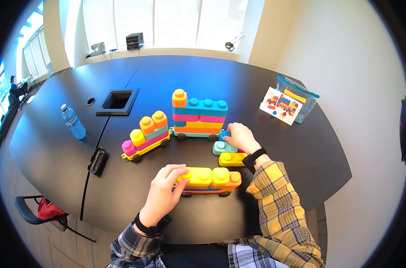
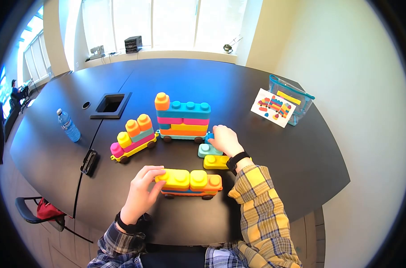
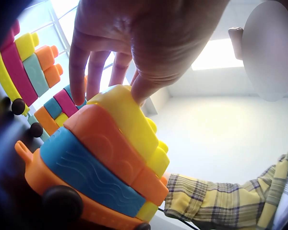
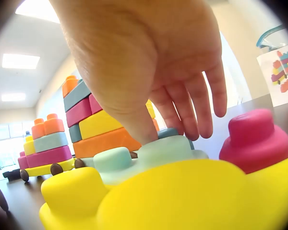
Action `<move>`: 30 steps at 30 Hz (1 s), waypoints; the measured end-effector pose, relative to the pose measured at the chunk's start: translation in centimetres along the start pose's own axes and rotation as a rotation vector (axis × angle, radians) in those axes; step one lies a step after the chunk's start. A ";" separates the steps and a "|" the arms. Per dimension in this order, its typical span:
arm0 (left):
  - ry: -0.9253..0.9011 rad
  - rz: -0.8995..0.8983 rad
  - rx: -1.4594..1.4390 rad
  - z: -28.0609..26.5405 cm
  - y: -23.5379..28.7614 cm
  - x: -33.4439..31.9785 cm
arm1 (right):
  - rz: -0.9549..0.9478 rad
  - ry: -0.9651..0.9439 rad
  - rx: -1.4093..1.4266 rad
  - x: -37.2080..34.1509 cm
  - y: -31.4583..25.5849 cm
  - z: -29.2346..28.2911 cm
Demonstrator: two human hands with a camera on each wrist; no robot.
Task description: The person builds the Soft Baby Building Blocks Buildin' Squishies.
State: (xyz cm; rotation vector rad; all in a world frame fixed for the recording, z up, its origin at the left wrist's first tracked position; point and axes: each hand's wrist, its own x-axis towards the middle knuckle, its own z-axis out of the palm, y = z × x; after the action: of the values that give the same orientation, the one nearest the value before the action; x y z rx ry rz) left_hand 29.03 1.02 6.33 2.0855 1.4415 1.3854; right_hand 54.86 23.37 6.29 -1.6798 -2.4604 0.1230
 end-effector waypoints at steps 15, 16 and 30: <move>-0.009 0.017 0.009 -0.2 0.2 0.1 | -0.268 -0.044 0.931 -14.1 0.5 -5.9; -0.007 0.023 0.013 -0.2 0.2 0.1 | -0.290 -0.026 0.894 -14.8 0.3 -5.8; -0.032 0.028 0.031 -0.5 0.2 0.2 | -0.300 -0.021 0.884 -17.0 -1.6 -2.4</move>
State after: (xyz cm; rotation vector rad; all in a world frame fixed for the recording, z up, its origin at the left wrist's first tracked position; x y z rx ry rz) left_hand 28.81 0.96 6.87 2.1451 1.4351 1.3419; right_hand 59.84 6.95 7.47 -0.9205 -2.1117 1.0083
